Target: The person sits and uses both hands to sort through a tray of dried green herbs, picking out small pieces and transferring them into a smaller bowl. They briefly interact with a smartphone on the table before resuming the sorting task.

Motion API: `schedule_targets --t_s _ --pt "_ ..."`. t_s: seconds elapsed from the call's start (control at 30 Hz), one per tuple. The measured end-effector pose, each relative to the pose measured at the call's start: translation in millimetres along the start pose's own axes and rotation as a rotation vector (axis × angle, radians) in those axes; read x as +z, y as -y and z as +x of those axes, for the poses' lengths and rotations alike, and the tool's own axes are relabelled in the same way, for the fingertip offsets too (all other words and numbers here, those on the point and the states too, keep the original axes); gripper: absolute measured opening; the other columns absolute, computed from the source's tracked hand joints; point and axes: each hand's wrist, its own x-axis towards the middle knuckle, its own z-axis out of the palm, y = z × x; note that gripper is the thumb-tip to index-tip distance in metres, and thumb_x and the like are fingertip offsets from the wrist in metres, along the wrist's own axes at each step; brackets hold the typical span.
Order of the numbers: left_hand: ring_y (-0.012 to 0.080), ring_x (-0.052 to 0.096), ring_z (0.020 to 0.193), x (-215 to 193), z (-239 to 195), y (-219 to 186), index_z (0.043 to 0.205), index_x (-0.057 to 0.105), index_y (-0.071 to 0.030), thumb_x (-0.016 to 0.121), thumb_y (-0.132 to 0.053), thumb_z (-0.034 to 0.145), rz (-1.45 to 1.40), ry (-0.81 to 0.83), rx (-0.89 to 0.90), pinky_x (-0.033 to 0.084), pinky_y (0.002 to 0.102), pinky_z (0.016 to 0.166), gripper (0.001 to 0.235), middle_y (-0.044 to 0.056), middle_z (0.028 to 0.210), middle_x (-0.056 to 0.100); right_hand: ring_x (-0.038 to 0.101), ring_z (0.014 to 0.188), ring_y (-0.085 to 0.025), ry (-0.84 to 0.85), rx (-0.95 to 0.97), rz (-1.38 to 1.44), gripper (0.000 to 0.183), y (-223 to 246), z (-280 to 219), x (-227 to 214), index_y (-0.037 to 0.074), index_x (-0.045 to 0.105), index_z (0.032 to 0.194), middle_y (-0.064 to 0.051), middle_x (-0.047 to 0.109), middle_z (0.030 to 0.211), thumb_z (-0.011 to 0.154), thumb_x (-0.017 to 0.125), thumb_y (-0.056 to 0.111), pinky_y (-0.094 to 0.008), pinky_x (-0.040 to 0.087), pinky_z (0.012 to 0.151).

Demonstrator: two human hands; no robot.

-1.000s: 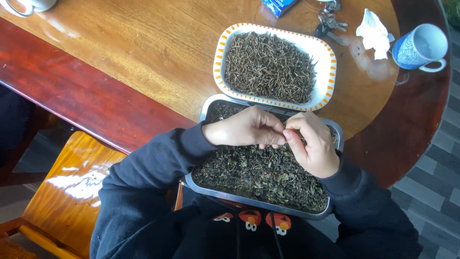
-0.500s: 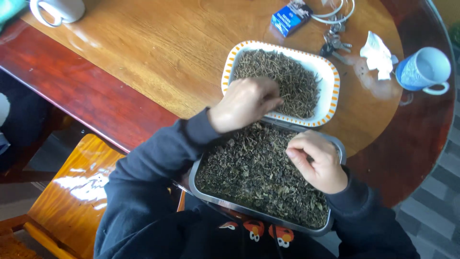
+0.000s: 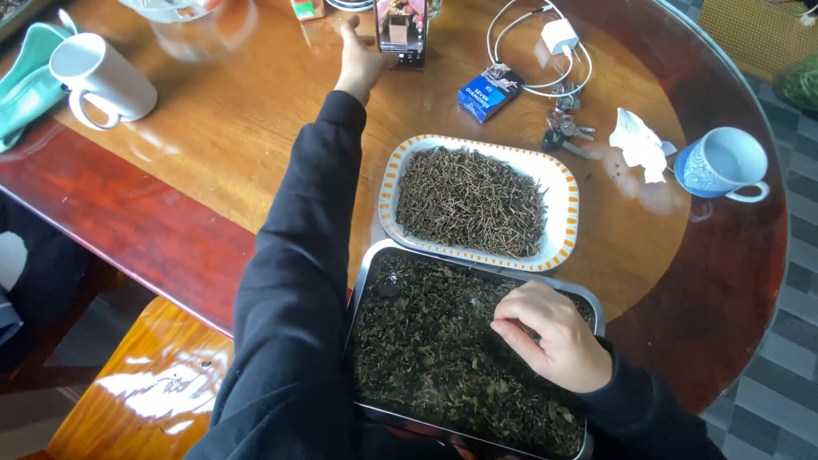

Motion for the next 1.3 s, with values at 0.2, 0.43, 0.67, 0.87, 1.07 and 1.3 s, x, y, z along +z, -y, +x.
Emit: schedule_targets --t_s 0.2,0.43,0.67,0.87,1.07,1.3 --pt "0.0261 0.065 0.127 15 22 20 0.139 0.044 -0.01 0.09 -0.028 0.074 0.225 -0.17 -0.012 0.051 0.037 0.103 0.082 0.014 0.139 0.064 0.057 0.07 -0.022 -0.01 0.001 -0.014 0.015 -2 4 -3 0.008 0.063 0.089 -0.002 0.063 0.08 0.099 0.059 0.018 -0.034 0.047 0.07" --pt "0.031 0.062 0.131 11 -6 -3 0.148 0.036 -0.006 0.07 -0.075 0.073 0.157 -0.193 -0.085 0.049 0.041 0.109 0.107 0.023 0.141 0.061 0.061 0.07 -0.021 -0.018 0.003 -0.014 0.016 0 6 -8 0.009 0.063 0.088 -0.002 0.063 0.079 0.1 0.058 0.017 -0.034 0.048 0.071" --pt "0.0129 0.058 0.089 -44 -92 -47 0.134 0.047 -0.012 0.071 -0.046 0.081 -0.065 -0.217 -0.025 0.049 0.03 0.083 0.068 0.001 0.095 0.055 0.061 0.072 -0.021 0.055 -0.069 0.004 0.014 1 6 -7 0.008 0.065 0.087 -0.004 0.067 0.081 0.098 0.063 0.016 -0.034 0.05 0.07" --pt "0.0085 0.064 0.084 -73 -257 -134 0.104 0.07 -0.01 0.064 0.001 0.094 0.181 0.486 0.534 0.05 0.023 0.075 0.016 0.001 0.095 0.072 0.062 0.071 -0.021 0.1 -0.086 0.113 0.013 3 6 -16 0.007 0.066 0.086 -0.005 0.067 0.08 0.096 0.065 0.015 -0.034 0.051 0.069" --pt "0.0363 0.074 0.092 -44 -372 -184 0.117 0.072 -0.007 0.067 -0.028 0.092 0.598 1.229 0.591 0.062 0.049 0.082 0.033 0.023 0.106 0.071 0.066 0.076 -0.027 0.271 -0.123 0.246 0.013 -9 4 -19 0.01 0.076 0.095 -0.005 0.072 0.089 0.095 0.068 0.02 -0.04 0.052 0.068" --pt "0.0369 0.062 0.119 -33 -428 -191 0.137 0.055 -0.002 0.086 -0.065 0.068 1.345 1.26 0.738 0.061 0.045 0.087 0.098 0.023 0.134 0.053 0.062 0.111 -0.03 0.544 -0.081 0.097 0.04 -22 -5 -16 0.007 0.073 0.118 -0.011 0.069 0.109 0.091 0.075 0.036 -0.053 0.042 0.102"
